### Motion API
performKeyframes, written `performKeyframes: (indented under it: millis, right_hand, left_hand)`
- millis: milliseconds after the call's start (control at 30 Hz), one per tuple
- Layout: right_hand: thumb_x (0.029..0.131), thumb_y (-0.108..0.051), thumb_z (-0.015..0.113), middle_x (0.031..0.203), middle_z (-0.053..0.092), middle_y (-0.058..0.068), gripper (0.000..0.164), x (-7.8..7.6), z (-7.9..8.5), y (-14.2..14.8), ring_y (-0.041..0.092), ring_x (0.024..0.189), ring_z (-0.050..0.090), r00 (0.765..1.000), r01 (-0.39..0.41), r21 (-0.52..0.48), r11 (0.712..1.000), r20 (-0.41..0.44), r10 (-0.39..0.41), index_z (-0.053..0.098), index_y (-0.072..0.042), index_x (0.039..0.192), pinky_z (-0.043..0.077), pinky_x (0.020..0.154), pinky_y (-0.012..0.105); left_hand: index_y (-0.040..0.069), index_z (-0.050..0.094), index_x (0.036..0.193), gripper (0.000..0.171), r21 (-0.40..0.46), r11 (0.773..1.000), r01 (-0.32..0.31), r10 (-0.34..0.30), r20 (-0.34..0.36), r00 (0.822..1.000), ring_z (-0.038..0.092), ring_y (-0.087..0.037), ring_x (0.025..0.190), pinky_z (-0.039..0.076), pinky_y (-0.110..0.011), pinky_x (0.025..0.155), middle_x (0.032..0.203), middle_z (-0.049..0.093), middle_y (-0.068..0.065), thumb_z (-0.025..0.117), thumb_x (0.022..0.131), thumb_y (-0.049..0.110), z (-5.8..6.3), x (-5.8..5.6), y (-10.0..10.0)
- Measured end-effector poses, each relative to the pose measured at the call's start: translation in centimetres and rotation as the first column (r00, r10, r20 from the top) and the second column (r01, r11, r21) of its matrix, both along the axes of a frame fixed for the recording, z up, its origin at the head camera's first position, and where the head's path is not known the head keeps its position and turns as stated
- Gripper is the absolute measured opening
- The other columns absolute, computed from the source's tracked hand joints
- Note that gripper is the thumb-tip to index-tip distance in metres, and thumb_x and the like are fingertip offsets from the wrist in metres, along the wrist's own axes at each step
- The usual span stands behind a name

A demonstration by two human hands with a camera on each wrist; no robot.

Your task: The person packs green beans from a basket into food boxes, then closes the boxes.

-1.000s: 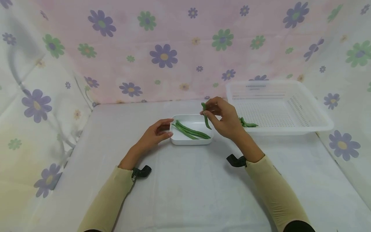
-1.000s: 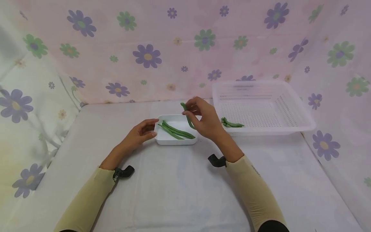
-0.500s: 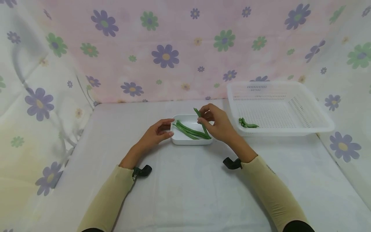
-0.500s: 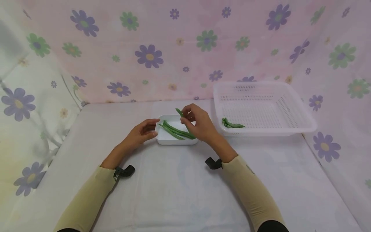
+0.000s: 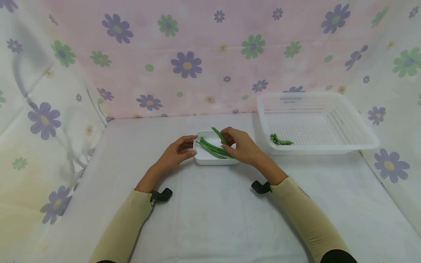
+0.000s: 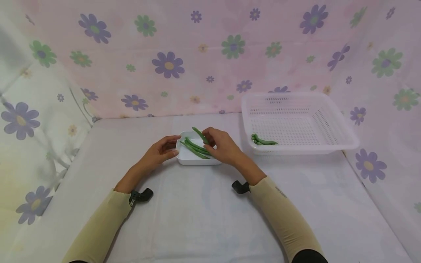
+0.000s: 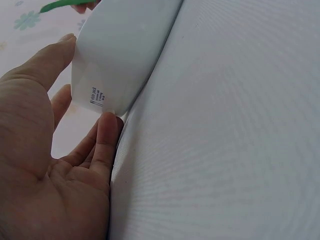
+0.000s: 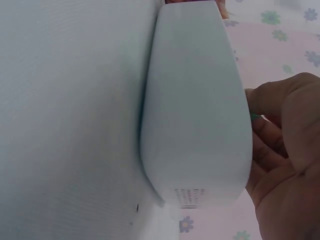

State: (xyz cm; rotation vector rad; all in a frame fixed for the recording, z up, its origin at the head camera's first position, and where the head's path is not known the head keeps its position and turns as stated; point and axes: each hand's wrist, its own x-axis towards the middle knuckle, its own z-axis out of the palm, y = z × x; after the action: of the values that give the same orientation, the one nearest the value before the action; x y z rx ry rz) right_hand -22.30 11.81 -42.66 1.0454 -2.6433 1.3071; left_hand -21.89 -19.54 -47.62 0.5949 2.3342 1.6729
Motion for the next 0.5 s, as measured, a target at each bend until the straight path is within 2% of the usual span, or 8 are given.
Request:
performKeyframes:
  millis: [233, 500]
  right_hand:
    - [0.096, 0.001, 0.076, 0.106, 0.072, 0.012, 0.032, -0.07, -0.76, -0.25, 0.02, 0.092, 0.071, 1.0, 0.015, 0.079, 0.997, -0.015, -0.014, 0.065, -0.001, 0.126, 0.061, 0.082, 0.037]
    - [0.092, 0.002, 0.08, 0.103, 0.073, 0.008, 0.025, 0.11, -0.92, -0.47, 0.019, 0.09, 0.071, 0.997, 0.071, 0.121, 0.99, -0.025, -0.068, 0.071, -0.001, 0.115, 0.061, 0.08, 0.035]
  left_hand:
    - [0.016, 0.051, 0.157, 0.06, 0.007, 1.0, 0.001, -0.001, -0.009, 1.0, 0.053, -0.034, 0.141, 0.044, -0.049, 0.118, 0.154, 0.052, -0.014, 0.074, 0.102, 0.012, 0.05, -0.04, 0.06]
    - [0.018, 0.051, 0.157, 0.06, -0.001, 1.0, 0.003, -0.003, -0.001, 1.0, 0.052, -0.033, 0.141, 0.044, -0.046, 0.119, 0.153, 0.052, -0.013, 0.074, 0.102, 0.013, 0.17, 0.05, 0.05]
